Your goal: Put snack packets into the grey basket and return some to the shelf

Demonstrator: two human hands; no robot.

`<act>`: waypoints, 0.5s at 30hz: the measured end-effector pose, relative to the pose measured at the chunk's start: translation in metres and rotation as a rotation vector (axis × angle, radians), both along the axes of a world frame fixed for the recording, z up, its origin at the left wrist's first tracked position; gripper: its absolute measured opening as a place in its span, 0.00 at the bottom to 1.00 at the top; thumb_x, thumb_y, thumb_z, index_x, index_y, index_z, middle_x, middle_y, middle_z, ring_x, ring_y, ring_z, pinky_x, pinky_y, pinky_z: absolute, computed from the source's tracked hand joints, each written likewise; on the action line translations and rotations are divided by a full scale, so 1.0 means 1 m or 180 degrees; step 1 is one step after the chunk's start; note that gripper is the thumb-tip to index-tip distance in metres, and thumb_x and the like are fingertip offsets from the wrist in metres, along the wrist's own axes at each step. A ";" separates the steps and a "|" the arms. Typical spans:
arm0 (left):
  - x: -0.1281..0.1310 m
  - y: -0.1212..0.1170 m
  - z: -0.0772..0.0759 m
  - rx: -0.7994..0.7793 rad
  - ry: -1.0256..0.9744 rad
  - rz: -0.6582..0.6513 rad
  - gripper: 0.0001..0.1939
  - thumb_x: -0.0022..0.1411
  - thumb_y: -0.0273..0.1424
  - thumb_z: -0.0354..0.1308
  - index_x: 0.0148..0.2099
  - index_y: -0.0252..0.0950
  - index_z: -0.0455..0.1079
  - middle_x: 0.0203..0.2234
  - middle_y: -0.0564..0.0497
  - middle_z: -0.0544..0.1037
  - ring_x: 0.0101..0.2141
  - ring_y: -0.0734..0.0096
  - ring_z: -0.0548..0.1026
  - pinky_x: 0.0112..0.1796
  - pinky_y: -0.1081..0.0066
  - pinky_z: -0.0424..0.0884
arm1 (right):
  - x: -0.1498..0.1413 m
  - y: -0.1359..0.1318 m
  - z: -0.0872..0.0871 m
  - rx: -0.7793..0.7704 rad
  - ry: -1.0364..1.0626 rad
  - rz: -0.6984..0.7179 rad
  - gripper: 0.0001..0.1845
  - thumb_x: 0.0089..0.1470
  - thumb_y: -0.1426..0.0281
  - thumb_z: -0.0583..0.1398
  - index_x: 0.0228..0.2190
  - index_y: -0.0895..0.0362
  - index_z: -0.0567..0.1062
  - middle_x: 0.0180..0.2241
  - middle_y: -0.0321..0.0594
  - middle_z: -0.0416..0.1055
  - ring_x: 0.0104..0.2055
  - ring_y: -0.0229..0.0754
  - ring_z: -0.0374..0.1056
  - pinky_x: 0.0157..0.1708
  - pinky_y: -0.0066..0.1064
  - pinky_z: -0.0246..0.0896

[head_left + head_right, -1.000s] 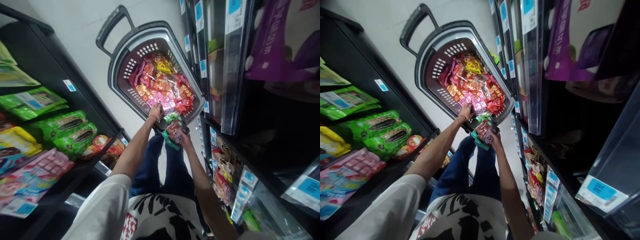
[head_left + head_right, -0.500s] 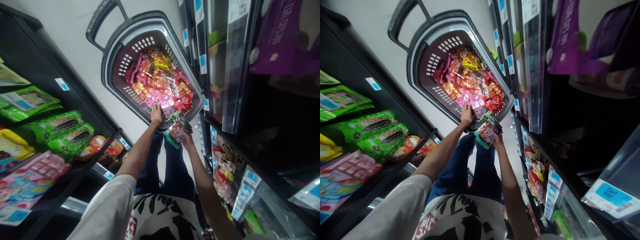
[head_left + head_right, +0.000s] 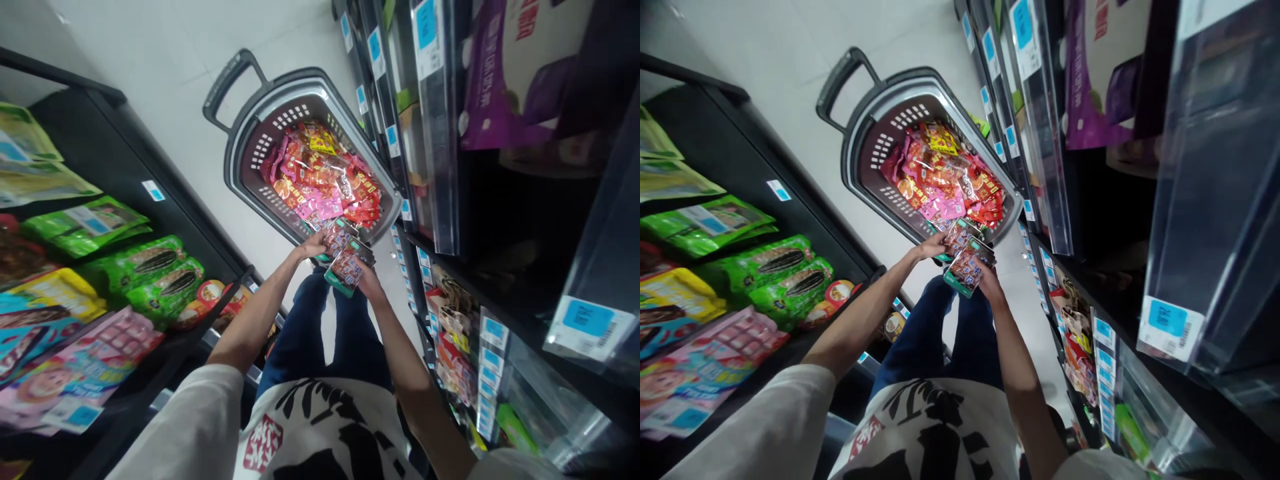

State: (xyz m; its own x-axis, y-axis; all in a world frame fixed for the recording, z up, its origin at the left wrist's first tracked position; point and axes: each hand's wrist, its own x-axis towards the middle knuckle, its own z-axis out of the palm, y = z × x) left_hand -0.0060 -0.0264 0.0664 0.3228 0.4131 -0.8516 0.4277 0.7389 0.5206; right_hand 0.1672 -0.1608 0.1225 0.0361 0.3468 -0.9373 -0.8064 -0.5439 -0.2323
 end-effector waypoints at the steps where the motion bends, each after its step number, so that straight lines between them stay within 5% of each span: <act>1: 0.000 -0.003 0.007 -0.0070 -0.0200 -0.0102 0.24 0.40 0.20 0.67 0.44 0.34 0.78 0.30 0.51 0.80 0.36 0.60 0.80 0.45 0.62 0.78 | -0.001 0.001 0.002 0.0038 -0.0075 -0.0025 0.26 0.48 0.65 0.75 0.49 0.55 0.79 0.49 0.42 0.83 0.50 0.50 0.81 0.56 0.44 0.76; 4: 0.001 -0.017 0.027 -0.0075 -0.0711 -0.0410 0.24 0.41 0.23 0.65 0.44 0.36 0.80 0.33 0.50 0.83 0.39 0.60 0.81 0.46 0.64 0.78 | 0.000 0.001 0.008 0.0052 -0.0266 -0.0071 0.27 0.46 0.64 0.75 0.48 0.55 0.80 0.48 0.42 0.84 0.49 0.49 0.81 0.55 0.43 0.76; 8: 0.007 -0.037 0.039 0.0173 -0.0534 -0.0875 0.09 0.46 0.28 0.68 0.34 0.39 0.81 0.27 0.50 0.82 0.31 0.61 0.81 0.37 0.67 0.79 | 0.011 -0.006 0.014 0.0038 -0.0249 0.0022 0.27 0.44 0.64 0.76 0.47 0.55 0.80 0.45 0.40 0.85 0.47 0.51 0.81 0.54 0.45 0.76; 10: 0.010 -0.041 0.036 0.0189 -0.0356 -0.1038 0.04 0.53 0.33 0.67 0.31 0.38 0.79 0.24 0.48 0.81 0.28 0.60 0.80 0.35 0.66 0.78 | 0.018 -0.012 0.016 0.0021 -0.0251 0.0072 0.27 0.43 0.65 0.77 0.46 0.54 0.80 0.43 0.39 0.85 0.47 0.52 0.81 0.54 0.46 0.76; 12: 0.015 -0.037 0.027 0.0311 -0.0092 -0.1096 0.10 0.62 0.36 0.62 0.32 0.37 0.79 0.26 0.45 0.81 0.30 0.57 0.81 0.39 0.62 0.79 | 0.025 -0.018 0.014 -0.0082 -0.0237 0.0091 0.28 0.43 0.64 0.77 0.46 0.53 0.80 0.43 0.38 0.85 0.47 0.52 0.81 0.54 0.47 0.77; 15: 0.021 -0.021 0.003 0.0713 0.0497 -0.1055 0.11 0.66 0.32 0.59 0.46 0.33 0.79 0.46 0.35 0.81 0.52 0.47 0.79 0.57 0.55 0.72 | 0.032 -0.024 0.005 -0.0248 -0.0190 0.0063 0.27 0.46 0.61 0.75 0.47 0.52 0.79 0.44 0.37 0.84 0.50 0.51 0.81 0.55 0.47 0.76</act>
